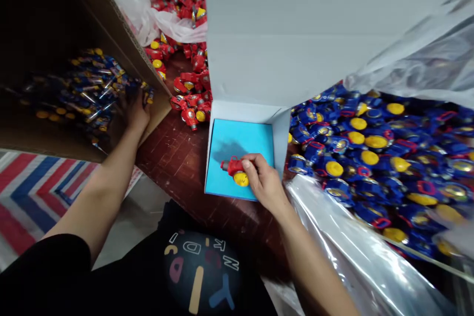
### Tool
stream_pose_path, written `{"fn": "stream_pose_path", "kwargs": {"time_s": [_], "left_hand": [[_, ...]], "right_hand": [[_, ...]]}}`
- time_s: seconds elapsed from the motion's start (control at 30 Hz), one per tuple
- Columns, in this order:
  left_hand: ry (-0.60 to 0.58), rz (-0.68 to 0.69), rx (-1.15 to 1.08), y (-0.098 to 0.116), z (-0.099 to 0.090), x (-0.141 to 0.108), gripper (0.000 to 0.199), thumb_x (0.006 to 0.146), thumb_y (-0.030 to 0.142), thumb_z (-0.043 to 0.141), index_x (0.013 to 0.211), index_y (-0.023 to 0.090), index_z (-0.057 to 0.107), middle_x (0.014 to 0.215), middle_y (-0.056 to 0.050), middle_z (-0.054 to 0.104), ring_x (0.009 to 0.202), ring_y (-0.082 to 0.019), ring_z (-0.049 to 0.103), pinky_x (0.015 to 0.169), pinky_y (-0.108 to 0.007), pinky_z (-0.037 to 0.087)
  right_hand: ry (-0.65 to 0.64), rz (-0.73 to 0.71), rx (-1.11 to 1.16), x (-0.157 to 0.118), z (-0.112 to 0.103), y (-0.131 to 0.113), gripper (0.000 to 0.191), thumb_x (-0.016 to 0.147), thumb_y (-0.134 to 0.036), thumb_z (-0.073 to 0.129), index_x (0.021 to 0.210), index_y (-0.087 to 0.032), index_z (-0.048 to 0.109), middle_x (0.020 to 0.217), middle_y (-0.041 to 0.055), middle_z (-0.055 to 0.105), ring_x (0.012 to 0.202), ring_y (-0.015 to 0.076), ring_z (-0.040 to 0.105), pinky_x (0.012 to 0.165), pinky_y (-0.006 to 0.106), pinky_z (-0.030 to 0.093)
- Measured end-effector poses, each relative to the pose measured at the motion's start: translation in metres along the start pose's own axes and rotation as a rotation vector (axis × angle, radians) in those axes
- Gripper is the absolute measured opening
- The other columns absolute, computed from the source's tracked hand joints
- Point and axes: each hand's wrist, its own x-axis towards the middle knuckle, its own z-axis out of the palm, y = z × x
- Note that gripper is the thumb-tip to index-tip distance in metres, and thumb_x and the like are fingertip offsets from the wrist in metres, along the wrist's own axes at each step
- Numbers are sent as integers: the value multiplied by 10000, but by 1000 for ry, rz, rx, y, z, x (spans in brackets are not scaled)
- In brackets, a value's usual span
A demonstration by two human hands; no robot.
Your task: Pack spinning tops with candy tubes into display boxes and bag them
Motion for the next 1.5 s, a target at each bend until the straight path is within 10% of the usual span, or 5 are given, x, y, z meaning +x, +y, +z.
{"fn": "stream_pose_path", "kwargs": {"time_s": [0.27, 0.6, 0.83, 1.17, 1.5], "left_hand": [[-14, -38, 44, -10, 5, -13, 587, 984, 279, 614, 1564, 185, 602, 1664, -189, 488, 1521, -464, 395, 1264, -684, 315], [108, 16, -163, 16, -34, -20, 380, 1010, 248, 568, 1349, 99, 652, 1448, -249, 619, 1442, -435, 496, 1220, -651, 380], [-903, 733, -785, 82, -90, -165, 324, 1126, 427, 520, 1311, 184, 629, 1179, -65, 724, 1011, -169, 696, 900, -275, 533], [-1211, 849, -814, 105, -97, -150, 322, 1105, 456, 569, 1037, 161, 677, 818, 14, 632, 705, -111, 565, 633, -228, 412], [-271, 1188, -311, 118, -96, -157, 339, 1148, 328, 457, 1371, 273, 706, 874, -53, 678, 829, -233, 644, 794, -392, 521]], "right_hand": [[-69, -40, -24, 40, 25, 4, 741, 926, -857, 568, 1249, -192, 616, 1092, 126, 739, 859, 247, 705, 781, 430, 604], [-233, -450, -198, 29, 6, -31, 413, 861, -166, 667, 1268, -233, 666, 1226, 102, 760, 1127, 281, 726, 1006, 500, 603], [-162, -622, 155, 26, -11, -55, 416, 837, -270, 904, 1178, -242, 668, 1105, 69, 762, 1020, 202, 748, 893, 364, 613], [-185, -924, -52, 21, -20, -64, 331, 870, -197, 845, 1127, -221, 637, 1101, 85, 767, 1006, 206, 754, 853, 393, 626], [-230, 332, 592, 5, 6, -60, 470, 908, -641, 761, 1054, -223, 604, 871, 25, 725, 666, 150, 679, 574, 296, 585]]}}
